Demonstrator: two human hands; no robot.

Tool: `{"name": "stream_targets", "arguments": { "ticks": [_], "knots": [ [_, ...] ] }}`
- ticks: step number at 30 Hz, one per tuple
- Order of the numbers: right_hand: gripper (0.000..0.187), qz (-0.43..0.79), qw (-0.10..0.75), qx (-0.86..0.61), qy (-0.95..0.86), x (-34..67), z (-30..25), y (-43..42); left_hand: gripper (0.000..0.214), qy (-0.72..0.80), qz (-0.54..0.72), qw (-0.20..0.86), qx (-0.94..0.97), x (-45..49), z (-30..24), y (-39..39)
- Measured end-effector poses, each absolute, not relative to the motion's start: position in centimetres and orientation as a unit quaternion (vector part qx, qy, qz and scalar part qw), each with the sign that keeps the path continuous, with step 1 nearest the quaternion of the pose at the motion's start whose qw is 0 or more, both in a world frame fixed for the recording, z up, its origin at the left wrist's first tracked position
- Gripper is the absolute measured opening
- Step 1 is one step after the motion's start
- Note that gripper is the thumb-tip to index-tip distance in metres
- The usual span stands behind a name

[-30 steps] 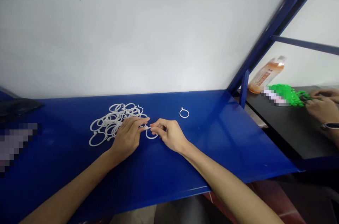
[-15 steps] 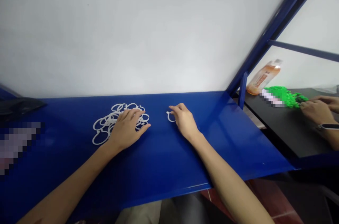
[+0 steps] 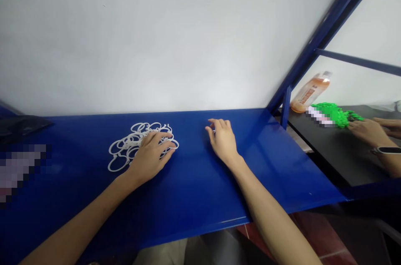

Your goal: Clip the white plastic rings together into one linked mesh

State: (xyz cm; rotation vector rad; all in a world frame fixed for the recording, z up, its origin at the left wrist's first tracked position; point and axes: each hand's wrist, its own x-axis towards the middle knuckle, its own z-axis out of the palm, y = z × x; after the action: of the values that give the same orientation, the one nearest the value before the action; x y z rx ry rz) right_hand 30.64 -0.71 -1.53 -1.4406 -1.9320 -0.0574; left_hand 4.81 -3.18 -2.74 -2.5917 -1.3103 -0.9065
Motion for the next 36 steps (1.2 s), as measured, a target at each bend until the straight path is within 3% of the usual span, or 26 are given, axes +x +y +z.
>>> {"name": "stream_targets", "arguments": {
  "ticks": [7,10,14,19,29,36],
  "knots": [
    [0.032,0.216,0.324,-0.417,-0.821,27.0,-2.2,-3.2,0.023,-0.338,-0.308,0.012,-0.889,5.0,-2.2,-3.7],
    [0.023,0.257,0.322,-0.419,-0.809,26.9,-2.6,-3.2,0.026,-0.315,-0.304,0.001,-0.899,5.0,-2.4,-3.7],
    [0.013,0.257,0.339,-0.441,-0.79,26.9,-2.6,-3.1,0.021,-0.336,-0.295,-0.015,-0.894,5.2,-2.7,-3.7],
    [0.018,0.229,0.339,-0.461,-0.787,26.9,-2.5,-3.0,0.046,-0.394,-0.268,0.001,-0.879,5.2,-3.5,-3.5],
    [0.013,0.164,0.329,-0.551,-0.749,27.2,-2.0,-2.7,0.024,-0.446,-0.243,0.048,-0.86,5.1,-3.2,-3.3],
    [0.01,0.221,0.383,-0.454,-0.774,27.3,-1.6,-3.1,0.03,-0.405,-0.299,0.102,-0.858,5.4,-2.4,-3.7]
  ]
}}
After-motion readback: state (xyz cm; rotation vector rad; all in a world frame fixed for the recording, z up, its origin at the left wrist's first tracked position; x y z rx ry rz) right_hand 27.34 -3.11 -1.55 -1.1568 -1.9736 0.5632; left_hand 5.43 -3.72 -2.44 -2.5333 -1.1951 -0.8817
